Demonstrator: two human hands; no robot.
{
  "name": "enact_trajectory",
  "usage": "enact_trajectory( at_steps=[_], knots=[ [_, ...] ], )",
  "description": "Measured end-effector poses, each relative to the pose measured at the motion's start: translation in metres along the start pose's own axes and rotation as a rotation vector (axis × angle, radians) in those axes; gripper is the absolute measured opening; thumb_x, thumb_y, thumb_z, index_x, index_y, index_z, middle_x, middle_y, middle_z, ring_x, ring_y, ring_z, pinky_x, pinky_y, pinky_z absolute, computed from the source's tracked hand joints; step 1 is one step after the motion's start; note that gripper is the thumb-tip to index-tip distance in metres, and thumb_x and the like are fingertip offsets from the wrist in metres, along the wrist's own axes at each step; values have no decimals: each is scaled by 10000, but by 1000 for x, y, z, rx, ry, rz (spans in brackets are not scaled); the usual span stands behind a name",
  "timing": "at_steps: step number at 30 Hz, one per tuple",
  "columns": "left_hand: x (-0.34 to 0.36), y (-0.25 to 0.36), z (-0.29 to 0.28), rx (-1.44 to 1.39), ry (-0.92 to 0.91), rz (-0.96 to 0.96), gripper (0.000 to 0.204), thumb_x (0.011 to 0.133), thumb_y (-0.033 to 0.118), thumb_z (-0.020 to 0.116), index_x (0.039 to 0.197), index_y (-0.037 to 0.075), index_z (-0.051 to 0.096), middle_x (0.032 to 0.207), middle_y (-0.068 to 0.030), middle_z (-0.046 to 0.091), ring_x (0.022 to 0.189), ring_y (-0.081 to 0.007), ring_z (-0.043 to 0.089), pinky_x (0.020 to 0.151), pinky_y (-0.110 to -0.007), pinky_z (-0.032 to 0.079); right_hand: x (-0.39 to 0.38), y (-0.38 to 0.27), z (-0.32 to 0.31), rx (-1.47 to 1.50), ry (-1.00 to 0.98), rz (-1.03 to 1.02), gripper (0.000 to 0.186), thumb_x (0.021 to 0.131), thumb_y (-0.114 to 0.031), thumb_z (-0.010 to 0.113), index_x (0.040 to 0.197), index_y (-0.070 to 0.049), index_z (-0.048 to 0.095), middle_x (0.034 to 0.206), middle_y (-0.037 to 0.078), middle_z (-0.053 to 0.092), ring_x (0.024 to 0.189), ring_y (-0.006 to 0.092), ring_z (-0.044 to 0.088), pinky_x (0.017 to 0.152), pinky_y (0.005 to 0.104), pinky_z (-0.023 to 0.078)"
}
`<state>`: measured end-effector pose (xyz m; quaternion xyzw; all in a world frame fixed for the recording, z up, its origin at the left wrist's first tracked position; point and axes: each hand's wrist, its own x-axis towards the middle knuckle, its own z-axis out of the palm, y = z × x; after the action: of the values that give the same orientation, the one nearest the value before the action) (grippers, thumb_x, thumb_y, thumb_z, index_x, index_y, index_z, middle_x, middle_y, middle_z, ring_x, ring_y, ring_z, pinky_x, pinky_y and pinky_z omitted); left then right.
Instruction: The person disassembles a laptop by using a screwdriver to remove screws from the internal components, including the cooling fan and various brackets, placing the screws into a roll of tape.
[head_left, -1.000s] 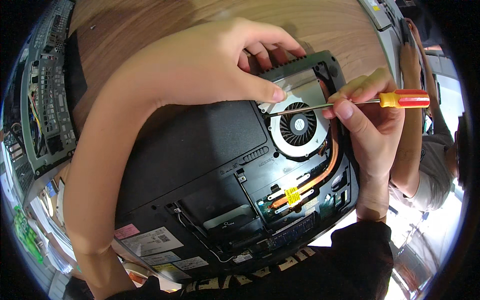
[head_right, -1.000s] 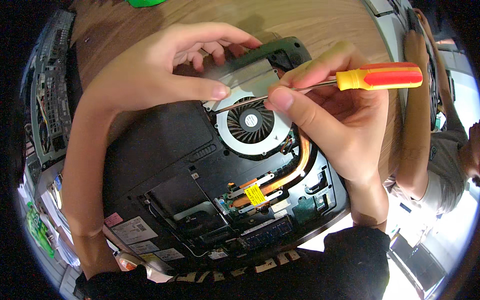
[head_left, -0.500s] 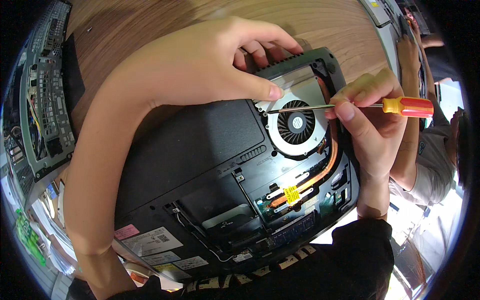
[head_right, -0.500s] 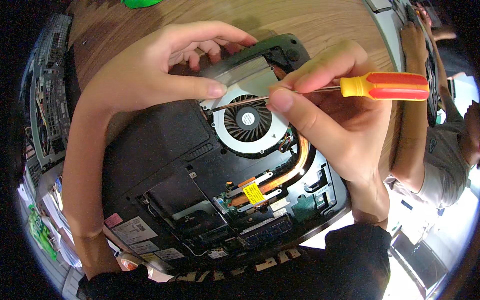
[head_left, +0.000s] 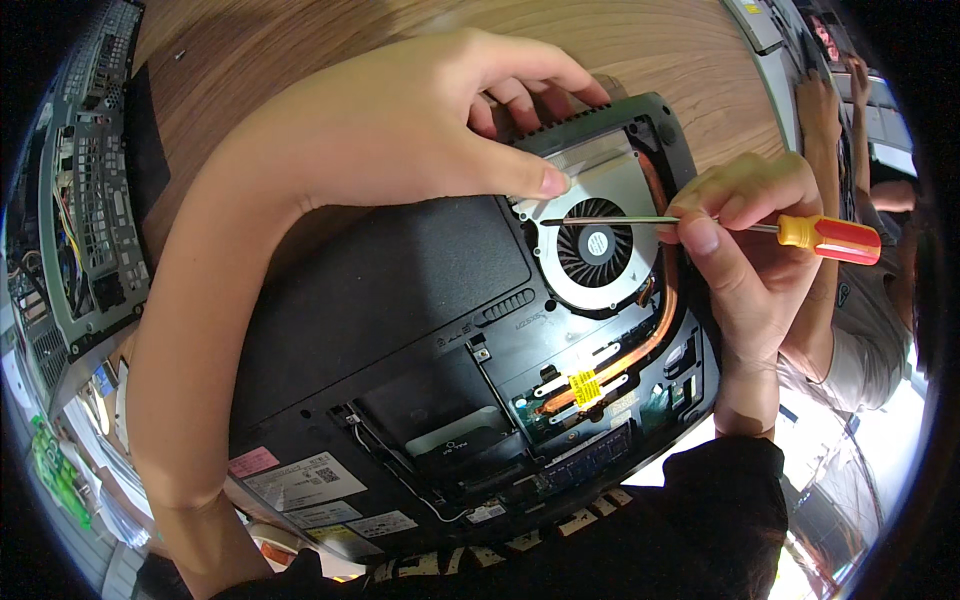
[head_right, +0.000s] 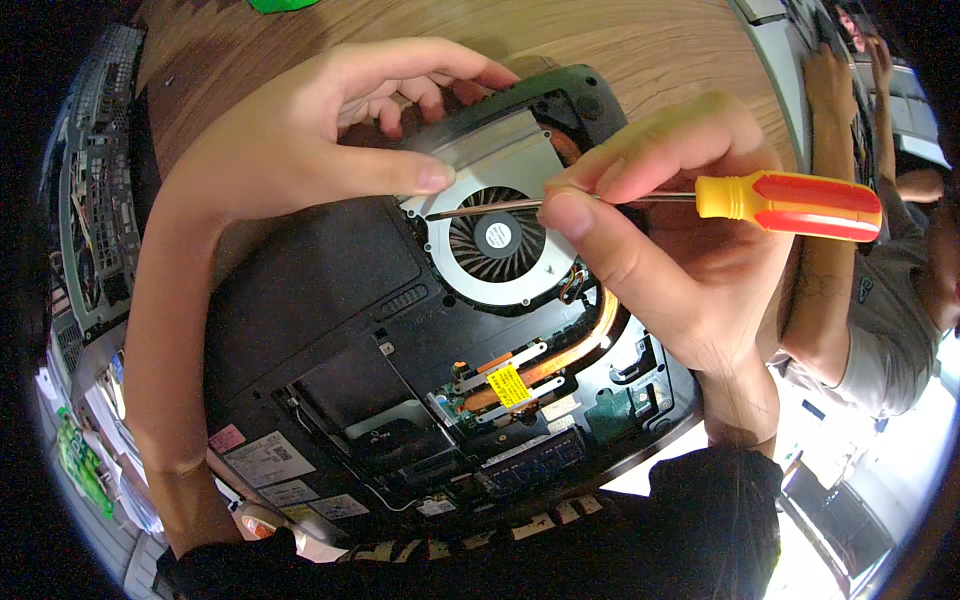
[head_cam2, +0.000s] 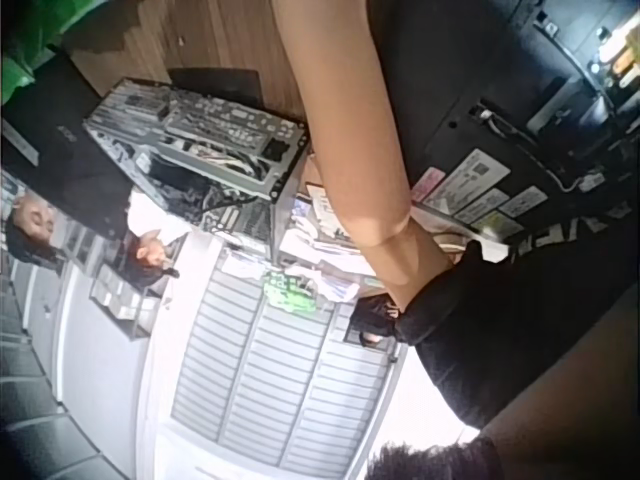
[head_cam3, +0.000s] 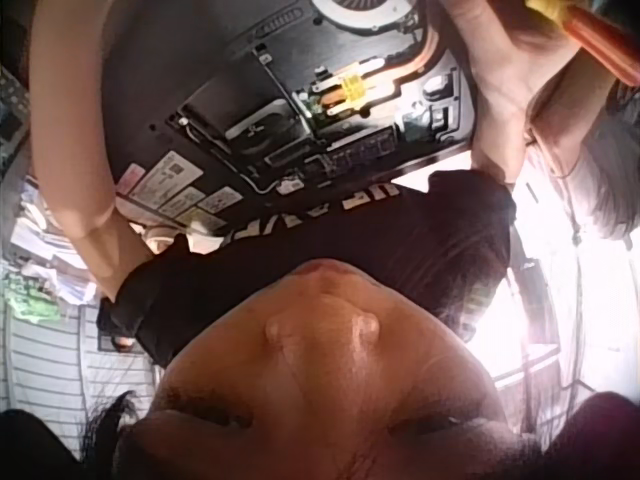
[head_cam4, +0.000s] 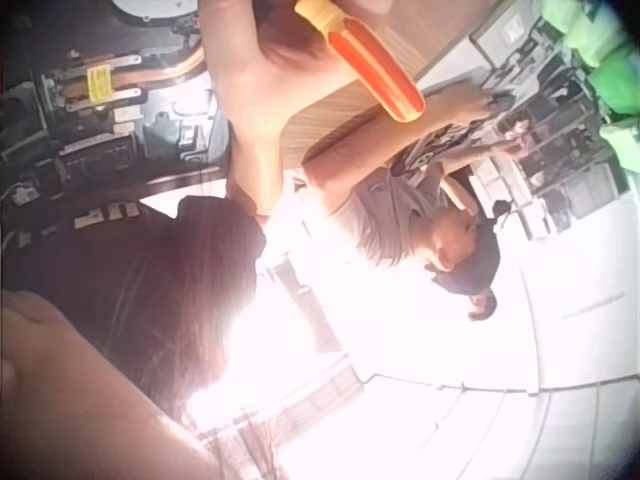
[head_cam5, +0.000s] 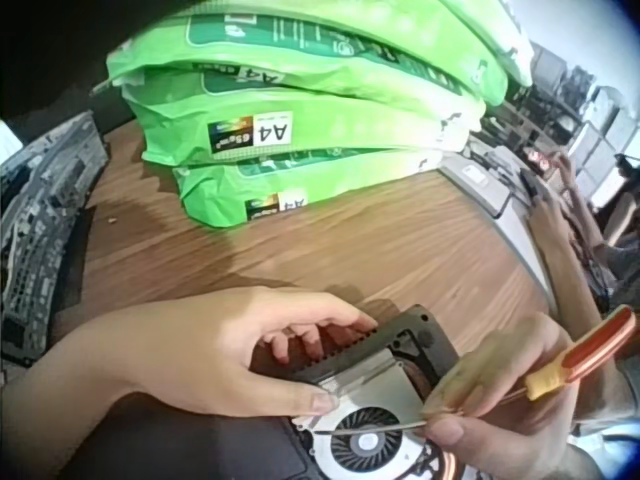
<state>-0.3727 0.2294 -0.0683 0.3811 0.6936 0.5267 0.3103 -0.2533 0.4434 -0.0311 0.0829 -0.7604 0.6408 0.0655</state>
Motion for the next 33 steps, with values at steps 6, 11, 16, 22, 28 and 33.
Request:
enact_trajectory(
  at_steps=[6, 11, 16, 22, 28, 33],
  knots=[
    [0, -1, -1, 24, -9, 14, 564, 769, 180, 734, 1287, 44, 556, 918, -14, 570, 827, -91, 486, 724, -223, 382, 0, -2, 0, 10, -64, 7, 250, 790, 73, 691, 867, -33, 478, 805, 142, 592, 710, 201, 620, 670, 306, 549],
    [1, 2, 0, 58, -9, 47, 562, 770, 160, 725, 1289, 34, 552, 938, -13, 570, 865, -92, 486, 744, -227, 391, 2, 2, -3, -62, -214, -113, 243, 779, 88, 698, 879, -23, 507, 820, 165, 624, 719, 193, 635, 669, 286, 550],
    [3, 0, 1, 27, -16, 36, 561, 759, 98, 719, 1290, 25, 551, 981, -20, 570, 888, -91, 497, 768, -232, 405, 4, -3, -2, -114, -258, -154, 235, 770, 79, 723, 867, -19, 533, 846, 179, 661, 728, 197, 659, 671, 281, 551],
    [-1, 14, 2, -31, -13, -73, 582, 732, 30, 722, 1288, 16, 552, 1103, -24, 573, 927, -86, 505, 781, -231, 416, 3, -7, -7, -136, -193, -175, 216, 792, 46, 703, 879, -23, 517, 846, 208, 676, 745, 221, 686, 671, 298, 563],
    [2, 19, -1, 200, -5, 90, 364, 749, 133, 738, 1094, 61, 643, 1192, -35, 565, 1041, -119, 509, 788, -237, 391, 6, -3, -14, 157, 75, 8, 211, 819, 39, 671, 878, -27, 480, 862, 192, 648, 760, 238, 689, 727, 329, 582],
    [-1, 21, -1, 204, 8, 5, 291, 760, 177, 737, 1018, 74, 653, 1194, -50, 559, 1058, -125, 511, 777, -239, 377, 6, 1, -14, 151, -95, -99, 222, 792, 81, 675, 881, -4, 490, 822, 212, 650, 742, 235, 684, 699, 318, 577]
  ],
)
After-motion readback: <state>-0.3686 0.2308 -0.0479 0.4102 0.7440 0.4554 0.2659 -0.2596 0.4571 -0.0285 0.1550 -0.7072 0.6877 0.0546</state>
